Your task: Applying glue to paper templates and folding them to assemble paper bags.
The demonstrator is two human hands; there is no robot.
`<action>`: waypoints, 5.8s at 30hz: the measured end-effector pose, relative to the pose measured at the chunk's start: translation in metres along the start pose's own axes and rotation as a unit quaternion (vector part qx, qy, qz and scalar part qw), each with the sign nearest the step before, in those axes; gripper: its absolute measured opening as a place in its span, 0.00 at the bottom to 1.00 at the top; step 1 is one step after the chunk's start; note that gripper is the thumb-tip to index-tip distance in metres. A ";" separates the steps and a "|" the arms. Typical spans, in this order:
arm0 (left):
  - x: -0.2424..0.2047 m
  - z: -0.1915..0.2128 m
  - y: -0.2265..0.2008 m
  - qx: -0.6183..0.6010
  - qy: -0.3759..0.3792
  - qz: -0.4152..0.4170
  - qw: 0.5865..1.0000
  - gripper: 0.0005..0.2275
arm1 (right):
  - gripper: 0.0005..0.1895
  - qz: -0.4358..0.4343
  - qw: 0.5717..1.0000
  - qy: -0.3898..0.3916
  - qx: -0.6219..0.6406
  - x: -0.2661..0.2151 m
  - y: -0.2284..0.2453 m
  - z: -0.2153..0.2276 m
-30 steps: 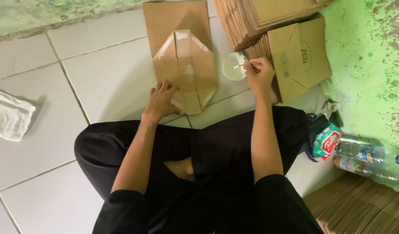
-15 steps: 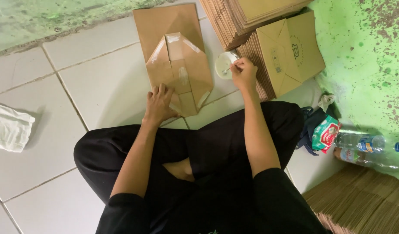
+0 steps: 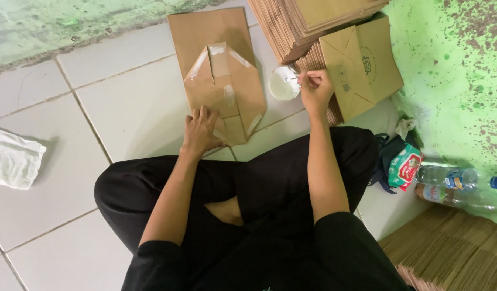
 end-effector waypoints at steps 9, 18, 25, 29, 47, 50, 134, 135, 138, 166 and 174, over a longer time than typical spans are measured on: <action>0.003 -0.006 0.001 0.006 -0.002 -0.002 1.000 0.42 | 0.06 0.036 0.990 0.024 -0.136 -0.004 -0.029 -0.010; 0.002 -0.002 -0.001 0.012 0.014 0.007 1.000 0.43 | 0.09 0.008 0.959 0.251 0.135 -0.042 0.051 -0.045; 0.002 -0.010 0.001 0.023 0.031 0.015 0.999 0.42 | 0.04 0.053 0.890 0.451 0.044 -0.120 0.108 -0.097; 0.003 -0.005 -0.002 0.027 0.025 0.010 0.999 0.42 | 0.04 0.061 0.882 0.466 0.026 -0.126 0.099 -0.109; 0.006 -0.019 0.003 0.034 0.032 0.011 0.999 0.45 | 0.03 0.083 0.858 0.505 -0.044 -0.129 0.114 -0.117; 0.008 -0.020 0.004 0.032 0.033 0.016 0.999 0.47 | 0.03 0.097 0.854 0.505 -0.076 -0.124 0.103 -0.112; 0.005 -0.013 0.006 0.032 0.026 0.018 0.999 0.44 | 0.04 0.095 0.880 0.455 0.092 -0.121 0.105 -0.137; 0.006 -0.012 0.005 0.032 0.028 0.019 0.999 0.45 | 0.04 0.101 0.877 0.463 0.073 -0.123 0.105 -0.136; 0.003 -0.007 0.001 0.024 0.044 0.019 0.999 0.44 | 0.03 0.064 0.866 0.495 0.016 -0.122 0.104 -0.125; 0.007 0.027 0.046 -0.141 0.126 0.051 0.981 0.32 | 0.10 0.034 0.963 0.088 -0.251 -0.019 -0.003 -0.019; 0.035 0.025 0.070 -0.119 -0.156 0.069 0.978 0.15 | 0.24 0.229 0.953 0.129 -0.153 -0.005 0.068 -0.078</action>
Point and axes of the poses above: each hand's wrist, its own x-axis towards the middle knuckle, its own z-axis out of the back of the hand, y = z × x, the point moved 8 cm from there along x, towards the middle knuckle, and after that the axes turned 7 degrees about z, right-handed, at the moved point
